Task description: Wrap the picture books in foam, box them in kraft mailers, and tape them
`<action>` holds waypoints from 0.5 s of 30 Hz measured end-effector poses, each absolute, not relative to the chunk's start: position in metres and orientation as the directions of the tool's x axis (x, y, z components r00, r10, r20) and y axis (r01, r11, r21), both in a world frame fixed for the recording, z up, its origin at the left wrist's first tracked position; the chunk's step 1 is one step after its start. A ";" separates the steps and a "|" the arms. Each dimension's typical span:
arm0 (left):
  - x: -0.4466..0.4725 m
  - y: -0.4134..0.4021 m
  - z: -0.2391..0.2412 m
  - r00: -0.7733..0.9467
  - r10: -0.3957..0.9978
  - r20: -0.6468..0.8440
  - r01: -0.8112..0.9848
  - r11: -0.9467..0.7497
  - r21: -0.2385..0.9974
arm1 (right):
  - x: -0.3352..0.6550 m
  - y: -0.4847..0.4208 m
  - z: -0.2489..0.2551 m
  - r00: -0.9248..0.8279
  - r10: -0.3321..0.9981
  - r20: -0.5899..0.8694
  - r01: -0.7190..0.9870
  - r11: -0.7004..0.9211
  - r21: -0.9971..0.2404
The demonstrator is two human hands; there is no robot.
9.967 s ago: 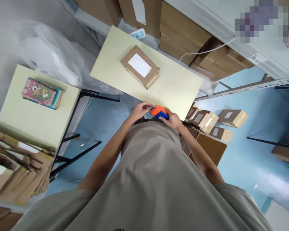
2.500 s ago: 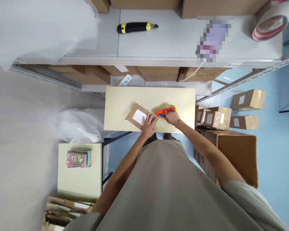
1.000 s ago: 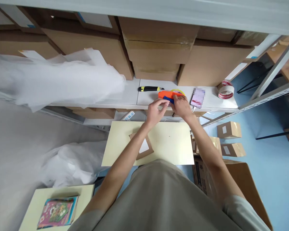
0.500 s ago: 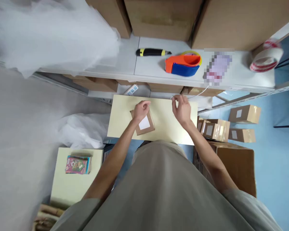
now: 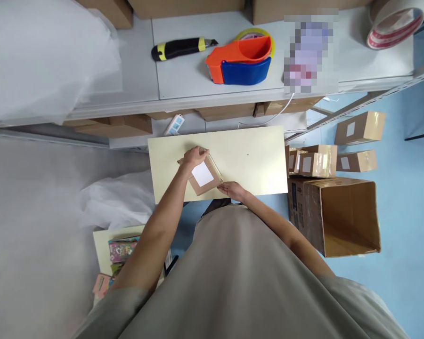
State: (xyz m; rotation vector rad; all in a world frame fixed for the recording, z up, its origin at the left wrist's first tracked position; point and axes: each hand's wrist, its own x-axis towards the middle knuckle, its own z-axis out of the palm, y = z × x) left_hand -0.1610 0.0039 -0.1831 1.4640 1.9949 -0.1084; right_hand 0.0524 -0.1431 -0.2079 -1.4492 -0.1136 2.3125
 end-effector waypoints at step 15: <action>-0.117 -0.049 -0.162 -0.056 0.930 -0.363 0.711 0.292 0.640 | 0.166 -0.149 -0.157 0.227 0.794 -0.564 -0.104 -0.556 -0.825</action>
